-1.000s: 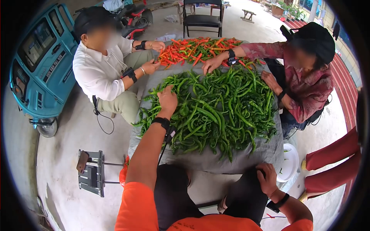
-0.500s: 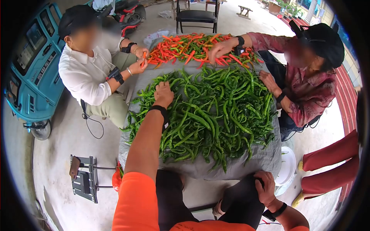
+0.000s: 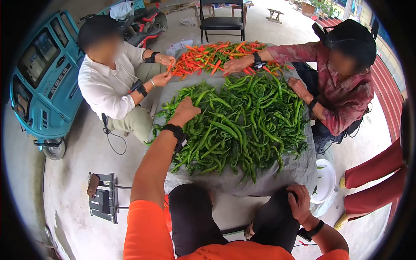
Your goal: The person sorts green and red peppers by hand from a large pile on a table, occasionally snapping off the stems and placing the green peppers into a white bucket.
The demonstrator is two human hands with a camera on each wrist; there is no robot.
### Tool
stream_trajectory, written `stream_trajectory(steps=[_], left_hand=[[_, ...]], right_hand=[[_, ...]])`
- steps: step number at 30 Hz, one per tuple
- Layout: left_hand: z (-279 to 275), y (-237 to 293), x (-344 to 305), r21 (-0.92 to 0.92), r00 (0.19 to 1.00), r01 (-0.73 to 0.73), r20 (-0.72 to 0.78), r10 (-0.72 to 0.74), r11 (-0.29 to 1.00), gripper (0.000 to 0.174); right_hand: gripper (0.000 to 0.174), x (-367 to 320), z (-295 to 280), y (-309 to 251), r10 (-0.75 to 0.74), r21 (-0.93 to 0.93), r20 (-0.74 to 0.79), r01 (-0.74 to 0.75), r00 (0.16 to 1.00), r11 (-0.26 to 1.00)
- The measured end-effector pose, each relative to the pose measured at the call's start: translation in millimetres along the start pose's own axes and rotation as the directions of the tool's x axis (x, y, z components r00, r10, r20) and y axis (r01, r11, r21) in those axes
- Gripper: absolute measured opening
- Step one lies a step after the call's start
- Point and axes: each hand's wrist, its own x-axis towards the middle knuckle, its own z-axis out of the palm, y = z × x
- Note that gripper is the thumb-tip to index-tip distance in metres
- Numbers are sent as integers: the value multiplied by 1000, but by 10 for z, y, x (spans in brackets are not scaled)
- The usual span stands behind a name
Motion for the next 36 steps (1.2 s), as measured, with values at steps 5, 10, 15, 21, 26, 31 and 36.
stream_trajectory(steps=[5,10,15,21,26,31,36], left_hand=[[-186,221,-474,2,989,-113,92,113,994,52],[-304,316,-681,-29,910,-397,-145,389,917,36],[-622,551,-868,-213,861,-428,-392,324,878,28],[-990,958,-1538,-812,982,-190,-150,116,552,24],[-981,980,-1902,-926,984,-8,60,169,376,23],[-877,1030,-2313,-971,958,152,191,214,185,22],[-319,1020,-2573,-926,912,375,360,199,-44,20]], right_hand=[[15,-100,-16,-2,23,14,-10,-22,1000,1000],[16,-185,-11,49,31,17,-43,-30,999,999],[15,-243,-24,68,36,23,-72,-34,997,999],[16,-302,-28,94,30,35,-106,-26,994,999],[17,-341,-4,140,57,17,-116,-56,992,998],[17,-352,-19,152,61,9,-124,-61,990,998],[17,-368,7,163,59,5,-146,-59,988,998]])
